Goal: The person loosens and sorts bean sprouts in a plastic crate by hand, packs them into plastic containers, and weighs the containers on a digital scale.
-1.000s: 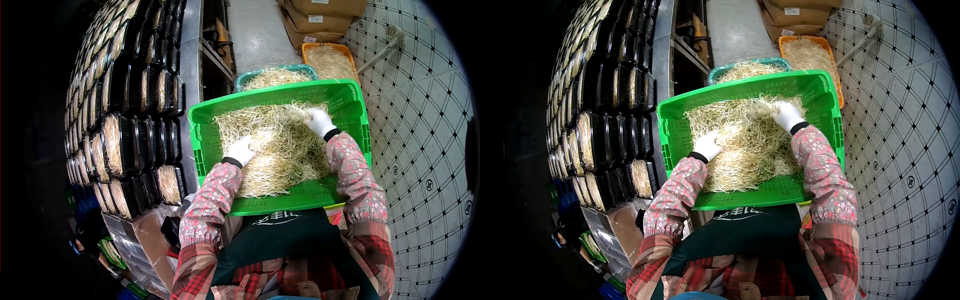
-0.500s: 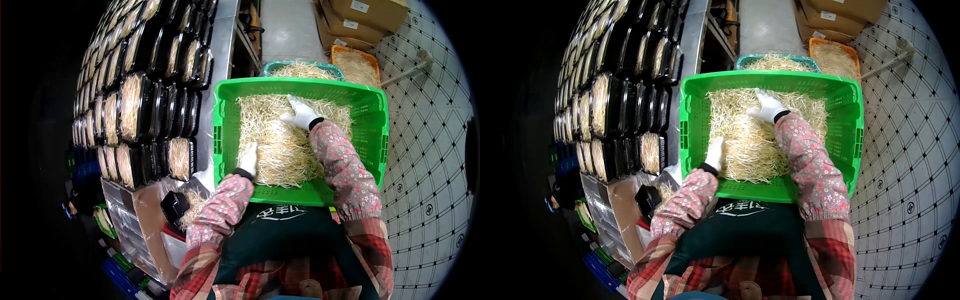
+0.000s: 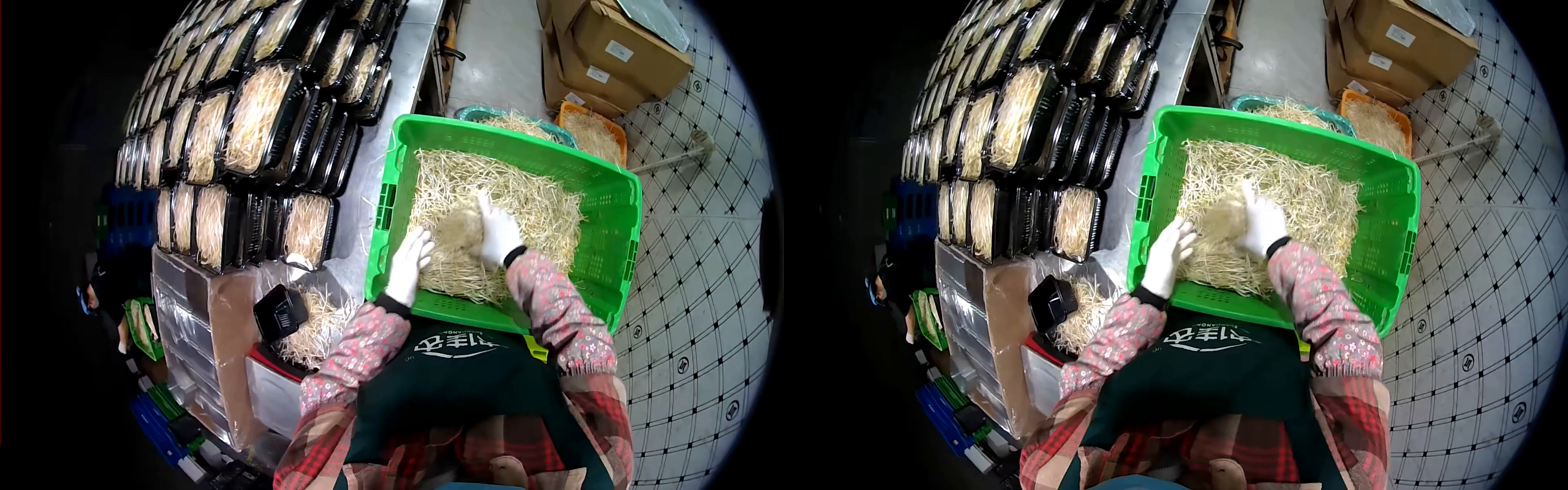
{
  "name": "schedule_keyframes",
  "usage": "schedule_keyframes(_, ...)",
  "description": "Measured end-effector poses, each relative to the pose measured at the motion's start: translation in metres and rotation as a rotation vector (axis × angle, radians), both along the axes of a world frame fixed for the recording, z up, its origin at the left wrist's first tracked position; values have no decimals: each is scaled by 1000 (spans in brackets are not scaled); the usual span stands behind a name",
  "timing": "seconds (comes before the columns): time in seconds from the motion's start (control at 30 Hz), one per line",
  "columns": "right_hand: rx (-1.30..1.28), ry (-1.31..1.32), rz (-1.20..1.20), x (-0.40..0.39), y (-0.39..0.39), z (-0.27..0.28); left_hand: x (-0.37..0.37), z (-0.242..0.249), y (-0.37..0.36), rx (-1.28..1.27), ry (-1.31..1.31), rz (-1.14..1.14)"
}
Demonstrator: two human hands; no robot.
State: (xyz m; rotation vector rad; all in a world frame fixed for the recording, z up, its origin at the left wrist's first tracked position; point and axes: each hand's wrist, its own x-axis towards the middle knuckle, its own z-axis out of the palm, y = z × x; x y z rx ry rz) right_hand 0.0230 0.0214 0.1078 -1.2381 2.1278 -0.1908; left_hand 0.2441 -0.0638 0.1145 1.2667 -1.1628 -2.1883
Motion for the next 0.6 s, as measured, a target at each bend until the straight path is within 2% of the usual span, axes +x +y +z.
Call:
schedule_keyframes(0.1,85,57,-6,-41,-19,-9,49,52,-13,-197,145,35)
schedule_keyframes(0.13,80,83,7,-50,-15,-26,86,84,-20,-505,-74,110)
schedule_keyframes(0.17,-47,226,108,-56,-7,-55,111,95,-26,-622,-140,187)
schedule_keyframes(0.23,-178,260,185,-52,0,-66,156,112,-30,-918,-507,407)
schedule_keyframes(0.3,-170,125,164,-34,11,-51,214,104,-37,-994,-623,701)
schedule_keyframes(0.37,-279,28,69,-5,29,-23,262,97,-37,-1026,-832,925)
schedule_keyframes(0.43,-488,45,110,12,52,-31,299,86,-31,-929,-992,1042)
schedule_keyframes(0.47,-454,72,137,18,58,-21,330,66,-33,-879,-1063,1069)
schedule_keyframes(0.57,-407,138,221,16,60,-19,396,13,-35,-759,-836,1213)
schedule_keyframes(0.6,-386,185,264,13,61,-24,395,13,-34,-725,-759,1235)
